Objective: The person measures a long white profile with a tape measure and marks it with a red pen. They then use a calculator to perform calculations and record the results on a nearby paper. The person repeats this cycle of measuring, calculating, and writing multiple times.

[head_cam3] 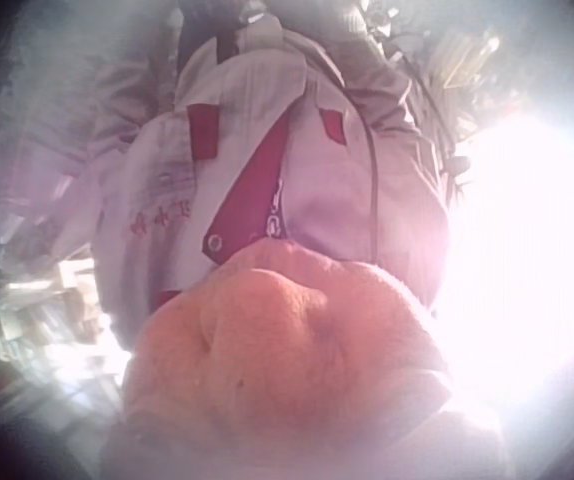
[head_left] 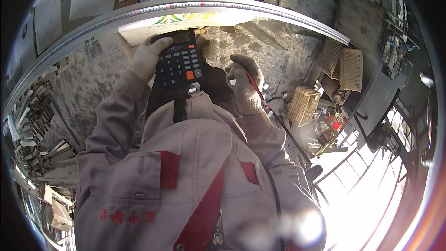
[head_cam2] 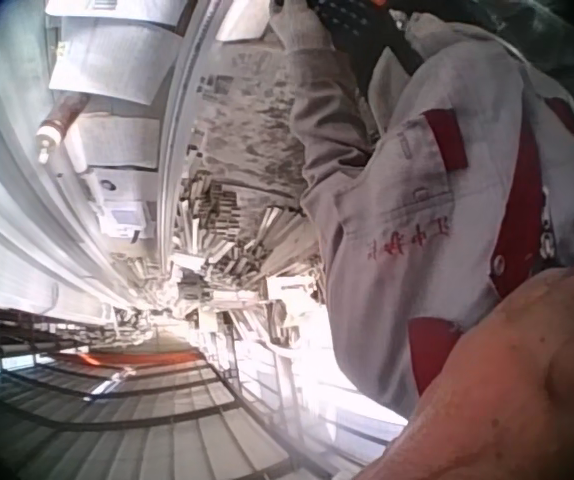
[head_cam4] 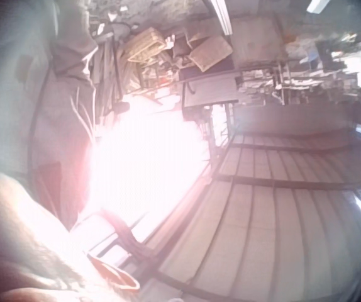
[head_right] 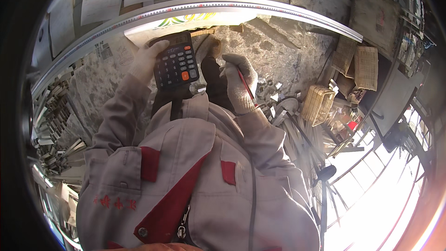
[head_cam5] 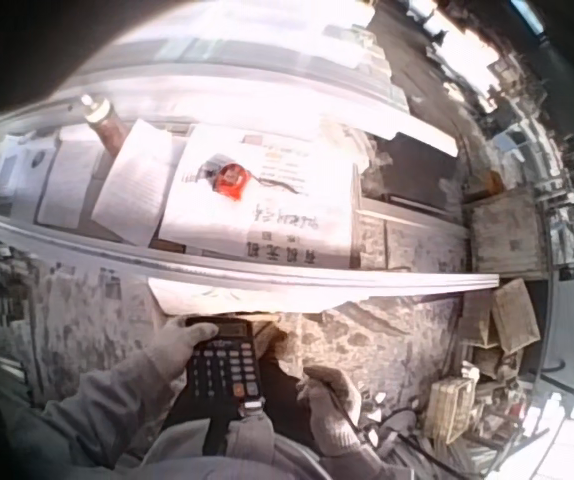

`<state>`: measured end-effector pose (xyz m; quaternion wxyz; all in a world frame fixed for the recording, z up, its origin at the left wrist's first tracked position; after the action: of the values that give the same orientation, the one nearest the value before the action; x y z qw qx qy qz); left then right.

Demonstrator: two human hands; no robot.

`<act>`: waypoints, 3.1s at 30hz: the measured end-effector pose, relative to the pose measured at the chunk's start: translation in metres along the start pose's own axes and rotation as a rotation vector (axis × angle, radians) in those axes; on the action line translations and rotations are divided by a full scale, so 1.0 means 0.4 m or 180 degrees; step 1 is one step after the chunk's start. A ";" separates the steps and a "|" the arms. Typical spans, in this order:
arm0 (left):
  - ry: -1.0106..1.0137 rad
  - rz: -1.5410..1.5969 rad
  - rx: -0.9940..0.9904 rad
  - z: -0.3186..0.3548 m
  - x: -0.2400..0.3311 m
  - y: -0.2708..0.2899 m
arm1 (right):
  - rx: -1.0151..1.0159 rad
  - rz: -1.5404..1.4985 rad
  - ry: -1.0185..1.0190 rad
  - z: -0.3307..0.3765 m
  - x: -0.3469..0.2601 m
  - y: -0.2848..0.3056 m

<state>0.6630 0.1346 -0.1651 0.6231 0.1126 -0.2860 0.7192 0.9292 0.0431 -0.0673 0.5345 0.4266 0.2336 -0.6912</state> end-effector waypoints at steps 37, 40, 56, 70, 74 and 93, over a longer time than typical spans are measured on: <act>-0.0871 0.0075 0.0430 0.053 0.054 -0.402 | -0.1257 0.1726 0.3270 -0.103 -0.224 0.144; -0.0804 0.0128 0.0313 0.047 0.042 -0.414 | -0.1200 0.2122 0.3461 -0.093 -0.232 0.155; -0.1013 0.0033 0.0329 0.049 0.041 -0.427 | -0.1927 0.2067 0.3579 -0.022 -0.269 0.065; -0.1065 0.0063 0.0482 0.055 0.070 -0.337 | -0.1814 0.1946 0.3657 -0.015 -0.257 0.006; -0.1083 0.0115 0.0519 0.055 0.073 -0.321 | -0.2019 0.2139 0.3589 -0.012 -0.245 -0.030; -0.0744 0.0167 0.0617 0.055 0.094 -0.184 | -0.1216 0.1579 0.3081 -0.087 -0.186 0.017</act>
<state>0.7219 0.1581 -0.1077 0.5528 0.2476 -0.2886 0.7415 0.9523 0.1083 -0.0222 0.5803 0.6322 0.4653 -0.2167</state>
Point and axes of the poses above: each hand's wrist, its own z-axis away from the middle knuckle, its own y-axis out of the back of the hand, x = y × z, the point moved 6 cm from there along -z, towards the middle knuckle, and after that the axes turned 1 degree about -y, right-handed, at the moved point
